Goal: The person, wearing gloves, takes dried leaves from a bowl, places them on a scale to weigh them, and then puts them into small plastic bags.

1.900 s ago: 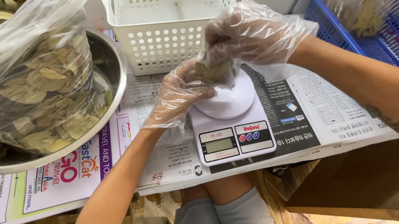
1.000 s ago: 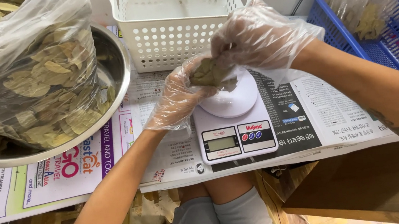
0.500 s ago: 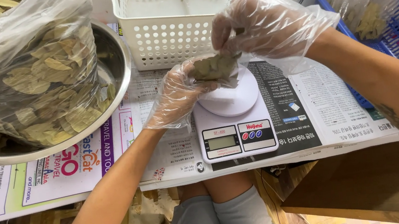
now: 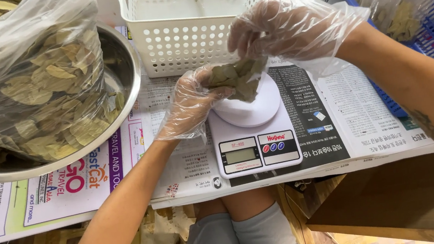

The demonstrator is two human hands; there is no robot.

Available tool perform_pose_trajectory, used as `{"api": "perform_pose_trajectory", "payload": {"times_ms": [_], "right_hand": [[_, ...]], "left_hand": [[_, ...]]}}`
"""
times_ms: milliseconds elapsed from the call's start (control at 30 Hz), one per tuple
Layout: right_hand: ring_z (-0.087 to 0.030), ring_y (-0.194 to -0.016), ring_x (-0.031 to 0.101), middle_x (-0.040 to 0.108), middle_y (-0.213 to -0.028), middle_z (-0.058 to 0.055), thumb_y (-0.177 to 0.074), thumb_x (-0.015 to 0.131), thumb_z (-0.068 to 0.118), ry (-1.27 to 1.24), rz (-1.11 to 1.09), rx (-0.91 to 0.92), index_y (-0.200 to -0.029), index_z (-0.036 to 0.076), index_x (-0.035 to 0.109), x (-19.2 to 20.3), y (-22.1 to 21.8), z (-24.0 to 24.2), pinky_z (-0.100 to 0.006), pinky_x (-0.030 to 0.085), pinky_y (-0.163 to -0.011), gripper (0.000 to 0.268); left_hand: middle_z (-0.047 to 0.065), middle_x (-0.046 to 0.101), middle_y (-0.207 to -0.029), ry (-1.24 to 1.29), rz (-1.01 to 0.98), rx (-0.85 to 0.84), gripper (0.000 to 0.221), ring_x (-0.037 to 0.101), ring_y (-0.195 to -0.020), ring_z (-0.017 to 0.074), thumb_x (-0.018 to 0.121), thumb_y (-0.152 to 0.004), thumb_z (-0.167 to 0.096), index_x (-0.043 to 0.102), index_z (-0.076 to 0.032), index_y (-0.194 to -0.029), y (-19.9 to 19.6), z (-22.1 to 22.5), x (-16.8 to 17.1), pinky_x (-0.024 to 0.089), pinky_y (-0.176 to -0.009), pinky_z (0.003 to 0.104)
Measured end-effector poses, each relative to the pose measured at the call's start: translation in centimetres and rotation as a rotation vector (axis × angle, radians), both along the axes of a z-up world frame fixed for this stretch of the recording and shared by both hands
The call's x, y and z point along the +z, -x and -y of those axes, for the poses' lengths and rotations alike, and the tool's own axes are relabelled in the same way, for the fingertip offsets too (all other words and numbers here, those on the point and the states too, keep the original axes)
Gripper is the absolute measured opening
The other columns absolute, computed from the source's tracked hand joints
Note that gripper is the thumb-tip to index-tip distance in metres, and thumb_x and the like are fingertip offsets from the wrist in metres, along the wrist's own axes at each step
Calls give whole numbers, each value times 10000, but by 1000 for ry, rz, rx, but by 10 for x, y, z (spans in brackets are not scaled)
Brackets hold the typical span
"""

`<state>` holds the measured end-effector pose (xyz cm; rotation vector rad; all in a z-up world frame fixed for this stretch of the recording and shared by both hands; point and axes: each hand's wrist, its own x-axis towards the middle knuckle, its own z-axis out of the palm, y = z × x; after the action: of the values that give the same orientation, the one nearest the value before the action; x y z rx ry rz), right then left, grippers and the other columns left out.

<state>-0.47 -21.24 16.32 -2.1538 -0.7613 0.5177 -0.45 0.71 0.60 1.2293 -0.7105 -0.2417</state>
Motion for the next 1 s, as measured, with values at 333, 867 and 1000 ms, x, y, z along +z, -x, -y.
{"api": "perform_pose_trajectory", "payload": {"times_ms": [333, 867, 1000], "right_hand": [[-156, -748, 691, 770, -824, 39, -862, 737, 193, 653, 342, -140, -893, 180, 793, -10, 11, -35, -331, 536, -696, 65], [-213, -956, 734, 751, -1093, -84, -1036, 576, 165, 280, 415, -103, -1203, 103, 696, 6, 14, -15, -329, 629, -780, 215], [-204, -800, 730, 762, -982, -170, -1141, 685, -12, 321, 945, -51, -1176, -42, 741, 22, 25, -6, -261, 603, -685, 73]], "left_hand": [[45, 750, -1142, -140, 152, 154, 442, 721, -1068, 177, 781, -803, -34, 703, -99, -1232, 1, 0, 0, 617, -963, 300], [107, 770, -1064, 11, 23, 112, 394, 759, -960, 214, 807, -827, -67, 689, -49, -1203, -3, 3, -8, 677, -882, 335], [149, 762, -1055, 73, -73, 110, 429, 756, -975, 251, 792, -827, -38, 667, -22, -1238, -4, 4, -8, 702, -862, 378]]}}
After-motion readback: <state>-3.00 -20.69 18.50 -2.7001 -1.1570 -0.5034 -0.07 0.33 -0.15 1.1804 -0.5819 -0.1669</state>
